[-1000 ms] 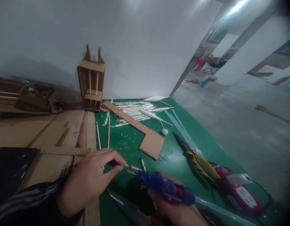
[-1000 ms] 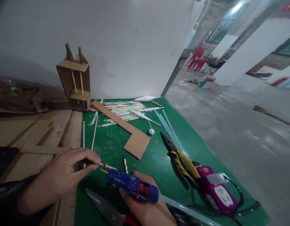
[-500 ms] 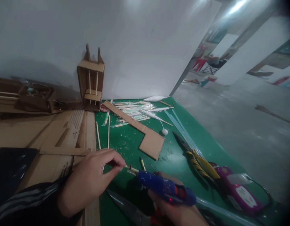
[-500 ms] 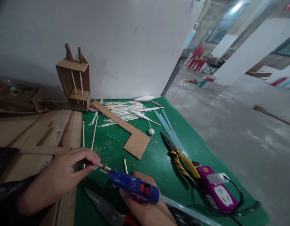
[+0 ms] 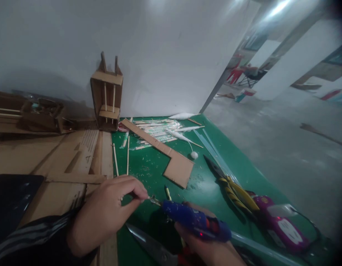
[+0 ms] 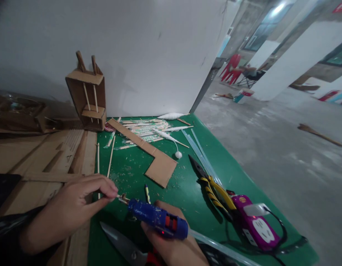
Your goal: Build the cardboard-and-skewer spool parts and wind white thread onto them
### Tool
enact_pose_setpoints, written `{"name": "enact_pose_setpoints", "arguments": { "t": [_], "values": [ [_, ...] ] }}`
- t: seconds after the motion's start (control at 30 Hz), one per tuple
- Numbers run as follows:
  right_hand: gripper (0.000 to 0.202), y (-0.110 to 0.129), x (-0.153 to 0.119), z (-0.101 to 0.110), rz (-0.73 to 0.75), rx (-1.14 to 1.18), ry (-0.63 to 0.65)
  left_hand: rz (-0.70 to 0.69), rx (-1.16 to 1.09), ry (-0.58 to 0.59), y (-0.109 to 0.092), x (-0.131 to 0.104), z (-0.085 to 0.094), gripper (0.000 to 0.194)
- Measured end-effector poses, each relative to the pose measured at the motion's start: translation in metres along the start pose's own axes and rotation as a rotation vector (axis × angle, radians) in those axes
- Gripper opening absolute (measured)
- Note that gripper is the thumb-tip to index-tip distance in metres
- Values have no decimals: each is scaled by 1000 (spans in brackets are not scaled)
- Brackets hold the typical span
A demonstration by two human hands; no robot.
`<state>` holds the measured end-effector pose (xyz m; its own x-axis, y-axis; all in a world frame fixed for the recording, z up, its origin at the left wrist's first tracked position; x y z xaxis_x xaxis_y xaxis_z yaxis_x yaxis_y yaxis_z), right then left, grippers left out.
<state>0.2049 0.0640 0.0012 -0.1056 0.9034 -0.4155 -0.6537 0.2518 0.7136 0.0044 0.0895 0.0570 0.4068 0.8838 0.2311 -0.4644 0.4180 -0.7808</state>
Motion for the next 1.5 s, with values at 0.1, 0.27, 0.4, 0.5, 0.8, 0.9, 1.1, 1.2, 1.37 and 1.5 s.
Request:
{"name": "enact_pose_setpoints", "arguments": {
  "t": [0.1,0.27,0.4,0.5,0.8,0.9,1.1,1.2,1.37,1.5],
  "values": [
    [28,2,-2,-1,9,31,33,-39,-1,-21,-3,1,2,19],
    [28,0,-3,4,-14,56,-14,-62,-13,-24,-4,0,2,22],
    [29,3,-3,1,0,38,29,-58,-9,-39,-3,-1,2,21],
    [29,4,-2,3,4,19,18,-53,-2,-44,-3,-2,3,21],
    [25,9,-3,6,43,10,7,-53,-76,-31,-4,-1,4,22],
    [24,8,-3,7,33,17,4,-54,-78,-33,-4,-1,5,21],
    [25,10,-5,9,37,42,-11,-34,-81,-25,-3,0,5,15],
    [24,7,-6,12,-10,90,-62,6,-90,-17,-1,1,5,13],
    [24,5,-5,9,15,92,-33,77,-166,-22,6,-2,3,10],
    [25,6,-4,11,23,71,-35,139,-302,-18,15,-4,-2,8]
  ]
}}
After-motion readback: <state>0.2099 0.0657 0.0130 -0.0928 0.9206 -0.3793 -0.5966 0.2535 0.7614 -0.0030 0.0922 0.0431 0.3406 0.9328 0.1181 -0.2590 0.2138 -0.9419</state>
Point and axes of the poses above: each hand's wrist, its own x-axis towards the middle knuckle, its own z-axis out of the back of the hand, y = z × x, the point moved 9 cm from there along x, towards the middle knuckle, and after that the axes turned 11 degrees about -z, right-handed, at the moved point
